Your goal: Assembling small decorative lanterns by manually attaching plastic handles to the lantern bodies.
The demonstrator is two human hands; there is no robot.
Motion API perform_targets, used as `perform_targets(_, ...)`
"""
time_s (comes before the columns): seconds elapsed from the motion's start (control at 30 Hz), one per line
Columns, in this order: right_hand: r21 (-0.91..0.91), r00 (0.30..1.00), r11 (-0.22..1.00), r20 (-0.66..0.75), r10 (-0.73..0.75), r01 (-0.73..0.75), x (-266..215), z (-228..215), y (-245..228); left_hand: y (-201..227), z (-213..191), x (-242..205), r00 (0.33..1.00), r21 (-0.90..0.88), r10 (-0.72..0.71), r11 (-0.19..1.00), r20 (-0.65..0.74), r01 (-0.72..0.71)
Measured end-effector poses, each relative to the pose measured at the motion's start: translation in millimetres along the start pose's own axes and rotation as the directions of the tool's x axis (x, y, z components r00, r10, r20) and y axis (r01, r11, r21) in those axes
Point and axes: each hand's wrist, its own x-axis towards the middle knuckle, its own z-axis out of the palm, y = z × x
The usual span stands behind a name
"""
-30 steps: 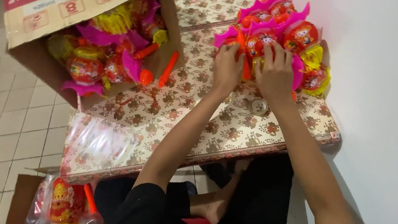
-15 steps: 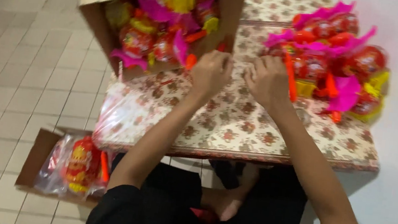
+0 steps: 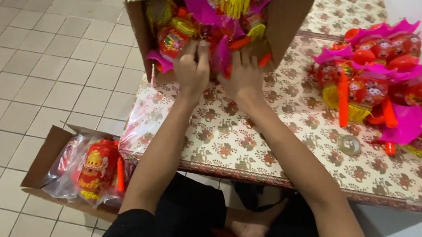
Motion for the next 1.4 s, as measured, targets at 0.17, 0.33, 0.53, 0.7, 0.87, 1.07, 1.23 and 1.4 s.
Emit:
perform_targets(0.17, 0.119, 0.999, 0.992, 0.022, 0.043, -0.046, -6.5, 16.7, 22.2, -8.8, 4.3, 1.2, 1.000, -0.012, -0.030, 0.999, -0.003, 0.030)
perform_targets(0.33, 0.382, 0.966, 0.888, 0.138, 0.219, -0.256, -2.0, -40.6, 25.2, 1.8, -6.9, 3.4, 0.999, -0.067, 0.024, 0.998, 0.044, -0.021)
perform_targets(0.53, 0.645, 0.951, 0.727, 0.002, 0.309, -0.237, -3.9, -23.3, 69.9, -5.2, 4.3, -7.5, 0.981, -0.266, 0.121, 0.961, 0.153, -0.077)
perform_targets(0.7, 0.584, 0.963, 0.801, -0.114, 0.246, -0.135, -6.4, -34.3, 70.7, 51.5, -21.0, -5.0, 0.847, -0.177, 0.011, 0.979, 0.531, 0.098)
perform_targets(0.87, 0.566, 0.941, 0.824, -0.280, 0.189, 0.003, -10.9, -25.8, 65.3, 23.0, -7.9, -12.7, 0.757, -0.030, -0.099, 0.988, 0.646, 0.154)
perform_targets(1.07, 0.818, 0.913, 0.567, -0.155, 0.378, -0.095, -19.3, 26.2, 121.8, 0.0, 10.5, -7.4, 0.635, 0.000, -0.243, 0.934, 0.733, 0.358)
perform_targets(1.23, 0.966, 0.899, 0.213, 0.043, 0.437, -0.149, -24.4, 38.7, 160.9, 8.8, 9.3, -14.4, 0.706, -0.060, -0.175, 0.954, 0.686, 0.295)
perform_targets(1.4, 0.916, 0.877, -0.358, 0.314, 0.363, -0.180, -51.8, 35.8, 198.9, 17.8, 12.8, -30.2, 0.771, -0.149, 0.093, 0.989, 0.630, 0.003)
